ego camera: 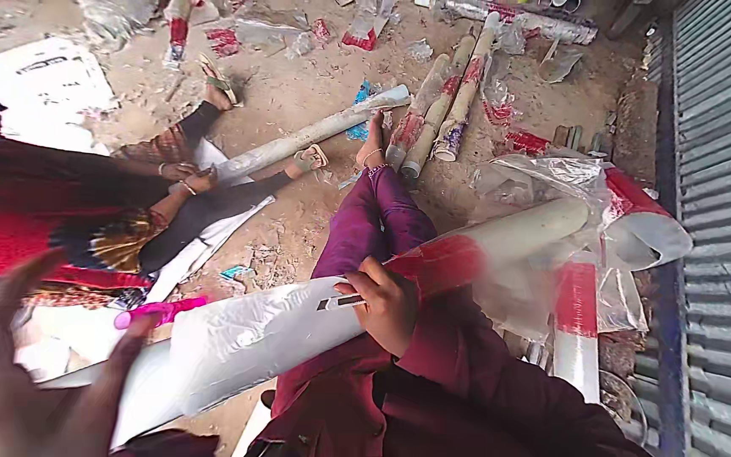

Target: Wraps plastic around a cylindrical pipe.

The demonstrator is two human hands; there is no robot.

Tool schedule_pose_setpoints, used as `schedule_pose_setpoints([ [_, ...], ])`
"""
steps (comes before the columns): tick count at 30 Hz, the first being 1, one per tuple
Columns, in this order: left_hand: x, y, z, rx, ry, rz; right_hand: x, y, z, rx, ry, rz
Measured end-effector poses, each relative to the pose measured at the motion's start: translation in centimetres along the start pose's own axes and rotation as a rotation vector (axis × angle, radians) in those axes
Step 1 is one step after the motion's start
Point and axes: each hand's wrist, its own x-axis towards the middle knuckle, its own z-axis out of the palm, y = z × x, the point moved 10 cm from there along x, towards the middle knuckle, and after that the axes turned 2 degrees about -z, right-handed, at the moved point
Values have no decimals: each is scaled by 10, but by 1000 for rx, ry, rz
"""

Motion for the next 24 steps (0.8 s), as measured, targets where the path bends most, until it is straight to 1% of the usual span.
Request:
schedule_pose_setpoints([
  [1,7,35,44,-76,-152,84,1,5,2,55,10,42],
  [2,12,58,86,-98,-267,132,2,11,4,125,18,96],
  [3,15,65,122,-87,-383,148,1,18,4,199,27,152],
  [4,17,60,149,-41,-478,145,-1,25,2,265,43,203],
  [5,18,53,167,18,-530,133,-3,35,-4,312,73,246],
  [7,19,40,183,102,-591,75,-16,58,-25,315,197,329],
  [9,20,36,188,110,-581,38,-35,90,-47,217,264,418],
  [10,21,36,189,107,-571,37,-47,108,-54,154,258,475],
  [13,23,36,189,96,-555,64,-78,155,-60,2,140,624],
  [14,24,34,189,89,-567,67,-84,160,-58,-14,115,634],
  [16,27,30,196,81,-644,58,-87,154,-55,-58,106,565],
  [18,31,26,212,108,-816,35,-83,141,-49,-144,100,459],
  [20,41,30,240,132,-990,156,-77,135,-40,-222,85,382],
  [21,44,40,258,112,-1078,211,-75,134,-37,-249,83,358],
  [23,49,66,297,34,-1277,217,-67,136,-32,-295,77,334],
  [24,52,78,317,-11,-1349,178,-64,137,-30,-310,63,342],
])
